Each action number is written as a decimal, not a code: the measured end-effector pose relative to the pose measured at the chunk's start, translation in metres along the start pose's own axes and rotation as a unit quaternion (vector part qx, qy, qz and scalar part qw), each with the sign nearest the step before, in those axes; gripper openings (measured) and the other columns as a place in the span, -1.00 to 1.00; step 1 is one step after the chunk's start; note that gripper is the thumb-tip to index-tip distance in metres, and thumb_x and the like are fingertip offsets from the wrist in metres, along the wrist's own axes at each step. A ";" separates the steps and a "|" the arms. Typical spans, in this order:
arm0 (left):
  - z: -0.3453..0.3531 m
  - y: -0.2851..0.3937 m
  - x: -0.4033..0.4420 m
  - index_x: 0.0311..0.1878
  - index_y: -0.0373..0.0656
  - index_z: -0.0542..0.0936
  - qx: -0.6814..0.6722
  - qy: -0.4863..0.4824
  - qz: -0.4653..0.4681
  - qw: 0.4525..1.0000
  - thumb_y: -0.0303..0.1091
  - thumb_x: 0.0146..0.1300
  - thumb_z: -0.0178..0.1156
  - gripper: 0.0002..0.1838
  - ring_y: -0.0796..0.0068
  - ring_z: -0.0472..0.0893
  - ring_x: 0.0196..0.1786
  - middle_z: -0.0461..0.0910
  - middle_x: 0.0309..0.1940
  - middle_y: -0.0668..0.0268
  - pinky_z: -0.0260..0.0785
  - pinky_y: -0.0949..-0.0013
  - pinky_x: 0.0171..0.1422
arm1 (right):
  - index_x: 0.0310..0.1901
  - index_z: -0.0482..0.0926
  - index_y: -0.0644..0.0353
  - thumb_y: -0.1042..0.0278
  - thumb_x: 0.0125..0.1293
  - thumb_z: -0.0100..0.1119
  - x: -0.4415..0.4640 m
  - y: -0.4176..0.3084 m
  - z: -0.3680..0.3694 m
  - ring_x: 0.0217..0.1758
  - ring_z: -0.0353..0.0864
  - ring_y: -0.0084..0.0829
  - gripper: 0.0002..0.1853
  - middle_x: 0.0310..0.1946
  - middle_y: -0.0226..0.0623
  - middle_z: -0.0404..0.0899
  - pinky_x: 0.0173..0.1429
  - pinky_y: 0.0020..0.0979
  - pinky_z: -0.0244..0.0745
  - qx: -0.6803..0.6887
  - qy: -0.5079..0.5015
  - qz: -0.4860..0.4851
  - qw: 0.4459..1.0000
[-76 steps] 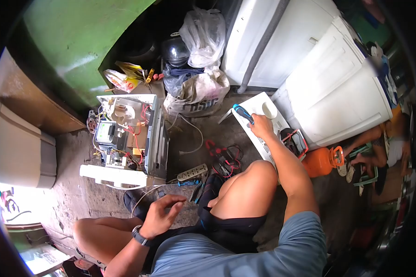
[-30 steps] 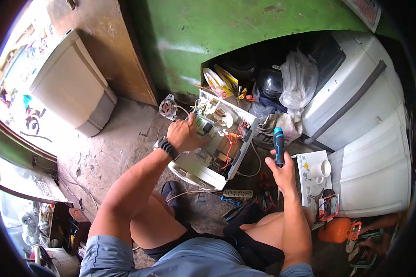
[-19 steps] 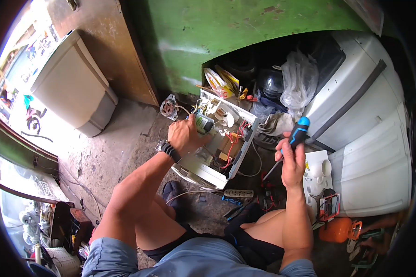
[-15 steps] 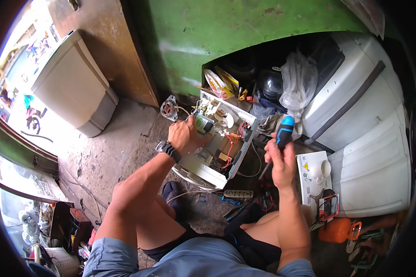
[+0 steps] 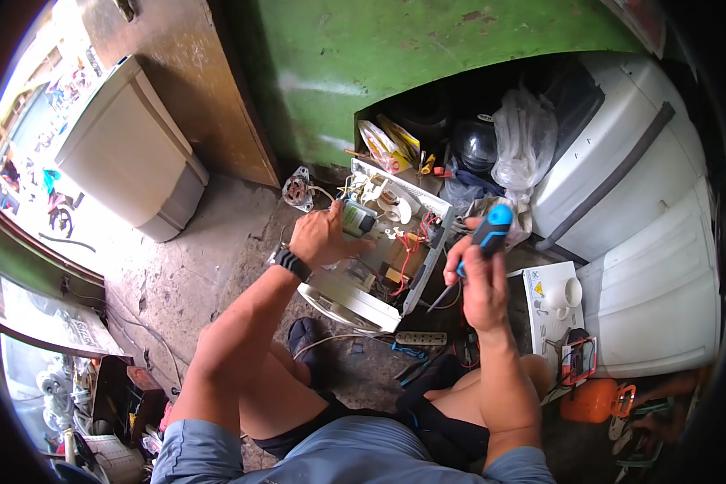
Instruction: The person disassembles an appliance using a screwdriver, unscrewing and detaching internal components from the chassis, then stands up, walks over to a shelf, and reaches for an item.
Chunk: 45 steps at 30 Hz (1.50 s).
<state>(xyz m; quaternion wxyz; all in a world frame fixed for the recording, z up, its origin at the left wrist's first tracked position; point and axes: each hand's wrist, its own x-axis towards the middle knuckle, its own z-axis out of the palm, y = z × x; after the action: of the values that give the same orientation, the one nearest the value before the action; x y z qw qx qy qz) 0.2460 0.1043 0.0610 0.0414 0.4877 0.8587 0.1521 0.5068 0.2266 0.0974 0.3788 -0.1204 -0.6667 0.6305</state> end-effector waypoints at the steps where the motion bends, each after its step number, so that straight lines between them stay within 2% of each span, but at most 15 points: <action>1: -0.003 -0.008 0.005 0.20 -0.42 0.49 -0.030 -0.046 0.002 0.999 0.40 0.18 0.30 -0.06 -0.05 0.75 -0.14 0.71 -0.31 -0.11 0.56 0.00 -0.02 | 0.42 0.22 0.23 -0.07 0.66 -0.05 0.006 -0.009 -0.001 -0.34 0.46 -0.54 -0.42 -0.32 -0.30 0.49 -0.19 -0.46 0.44 0.006 -0.015 -0.025 1.000; 5: -0.009 -0.030 0.016 0.34 -0.33 0.44 -0.085 -0.149 0.002 0.985 0.27 0.46 0.10 -0.23 -0.12 0.72 0.01 0.71 -0.11 -0.18 0.54 -0.03 0.13 | 0.39 0.23 0.21 -0.20 0.62 -0.08 0.040 -0.048 0.022 -0.19 0.54 -0.40 -0.37 -0.25 -0.20 0.54 0.03 -0.29 0.46 0.062 -0.028 -0.092 0.993; 6: -0.005 -0.033 0.016 0.35 -0.18 0.49 -0.093 -0.113 0.030 0.989 0.10 0.50 0.14 -0.41 -0.14 0.73 -0.13 0.71 -0.33 -0.12 0.53 -0.05 -0.01 | 0.38 0.24 0.22 -0.15 0.62 -0.05 0.046 -0.055 0.032 -0.16 0.55 -0.38 -0.39 -0.20 -0.18 0.55 0.07 -0.26 0.46 0.072 -0.027 -0.086 0.993; 9: 0.002 -0.038 0.019 0.30 -0.19 0.54 -0.110 -0.096 0.035 0.989 0.09 0.48 0.17 -0.43 -0.13 0.74 -0.14 0.72 -0.33 -0.11 0.54 -0.05 0.00 | 0.31 0.21 0.24 0.19 0.62 0.03 0.068 -0.055 0.055 -0.09 0.56 -0.40 -0.57 -0.15 -0.19 0.56 0.19 -0.27 0.42 0.085 -0.085 -0.104 0.987; 11: 0.001 -0.038 0.018 0.26 -0.18 0.57 -0.110 -0.087 0.032 0.990 0.06 0.48 0.17 -0.47 -0.13 0.74 -0.14 0.73 -0.30 -0.09 0.54 -0.06 0.01 | 0.13 0.23 0.15 0.42 0.50 0.10 0.079 -0.036 0.066 -0.14 0.56 -0.49 -0.70 -0.16 -0.26 0.52 0.06 -0.35 0.49 0.120 -0.106 -0.094 0.983; 14: -0.008 -0.027 0.015 0.22 -0.25 0.57 -0.105 -0.082 0.002 0.991 0.27 0.33 0.26 -0.27 -0.07 0.76 -0.15 0.75 -0.28 -0.06 0.56 -0.02 0.03 | 0.07 0.29 0.12 0.47 0.43 0.26 0.096 -0.011 0.079 -0.41 0.50 -0.67 -0.66 -0.28 -0.44 0.48 -0.33 -0.56 0.46 0.072 -0.060 0.007 0.996; 16: -0.028 0.009 0.010 0.12 -0.39 0.57 0.035 -0.124 -0.054 0.990 0.49 0.08 0.34 -0.02 0.02 0.79 -0.14 0.76 -0.27 -0.03 0.59 0.07 0.04 | 0.06 0.38 0.16 0.44 0.40 0.31 0.106 -0.003 0.083 -0.46 0.45 -0.66 -0.67 -0.32 -0.47 0.46 -0.38 -0.55 0.41 0.029 -0.052 0.048 0.997; 17: -0.024 0.011 0.013 0.12 -0.39 0.57 0.032 -0.124 -0.054 0.990 0.49 0.08 0.34 -0.02 0.02 0.79 -0.14 0.76 -0.27 -0.03 0.59 0.07 0.04 | 0.00 0.39 0.14 0.39 0.41 0.32 0.109 0.001 0.085 -0.48 0.45 -0.69 -0.71 -0.34 -0.50 0.45 -0.43 -0.57 0.40 0.005 -0.059 0.049 0.997; 19: -0.016 0.013 0.017 0.06 -0.47 0.56 0.015 -0.083 -0.069 0.994 0.59 -0.07 0.34 0.11 0.08 0.80 -0.12 0.77 -0.28 -0.02 0.61 0.13 0.03 | 0.01 0.41 0.15 0.38 0.41 0.34 0.108 0.009 0.090 -0.48 0.45 -0.69 -0.71 -0.34 -0.50 0.46 -0.44 -0.57 0.40 0.011 -0.057 0.059 0.997; 20: -0.015 0.009 0.017 0.07 -0.51 0.54 0.018 -0.073 -0.058 0.995 0.53 0.03 0.30 0.07 0.06 0.80 -0.15 0.77 -0.31 0.00 0.62 0.14 0.01 | 0.01 0.42 0.16 0.36 0.40 0.35 0.107 0.011 0.093 -0.47 0.44 -0.70 -0.70 -0.34 -0.49 0.46 -0.44 -0.57 0.40 0.020 -0.052 0.066 0.996; 31: -0.005 0.010 0.012 -0.04 -0.48 0.52 0.005 -0.037 -0.090 0.995 0.44 0.11 0.29 -0.07 0.03 0.79 -0.24 0.74 -0.37 -0.04 0.60 0.08 -0.10 | 0.04 0.38 0.18 0.39 0.42 0.33 0.074 0.033 0.074 -0.45 0.46 -0.71 -0.68 -0.32 -0.47 0.46 -0.42 -0.59 0.40 0.016 0.022 0.040 0.999; 37: 0.015 -0.001 0.012 -0.21 -0.36 0.55 0.038 0.087 0.067 0.993 0.40 0.06 0.32 -0.19 0.14 0.69 -0.36 0.65 -0.52 0.10 0.36 0.15 -0.01 | 0.13 0.29 0.18 0.50 0.47 0.19 0.047 0.061 0.059 -0.46 0.42 -0.66 -0.68 -0.36 -0.44 0.43 -0.36 -0.55 0.39 0.135 0.045 -0.012 0.990; 39: 0.012 -0.004 0.015 -0.10 -0.33 0.54 0.034 0.027 0.051 0.998 0.45 0.04 0.34 -0.14 0.09 0.69 -0.28 0.65 -0.45 0.06 0.39 0.06 0.02 | 0.12 0.29 0.18 0.52 0.47 0.18 0.042 0.064 0.055 -0.45 0.42 -0.63 -0.69 -0.37 -0.44 0.42 -0.33 -0.51 0.41 0.166 0.055 -0.011 0.985; 41: 0.018 -0.006 0.013 -0.14 -0.34 0.54 0.020 0.073 0.068 0.995 0.45 0.05 0.34 -0.15 0.08 0.71 -0.29 0.67 -0.46 0.04 0.40 0.07 0.01 | 0.13 0.29 0.19 0.53 0.47 0.19 0.038 0.064 0.053 -0.44 0.43 -0.62 -0.68 -0.37 -0.43 0.43 -0.31 -0.50 0.43 0.167 0.062 -0.009 0.984; 45: 0.015 0.003 0.012 -0.13 -0.35 0.53 0.043 0.065 -0.028 0.997 0.45 0.06 0.33 -0.14 0.05 0.73 -0.32 0.71 -0.47 0.03 0.36 0.07 0.04 | 0.15 0.29 0.19 0.49 0.47 0.22 0.031 0.061 0.048 -0.43 0.46 -0.62 -0.65 -0.35 -0.39 0.47 -0.31 -0.52 0.45 0.155 0.055 -0.009 0.986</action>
<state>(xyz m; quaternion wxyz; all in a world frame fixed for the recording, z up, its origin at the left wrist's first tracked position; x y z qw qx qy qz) 0.2459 0.1193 0.0483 -0.0310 0.4537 0.8787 0.1454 0.4348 0.2211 0.0556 0.4349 -0.0885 -0.5401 0.7150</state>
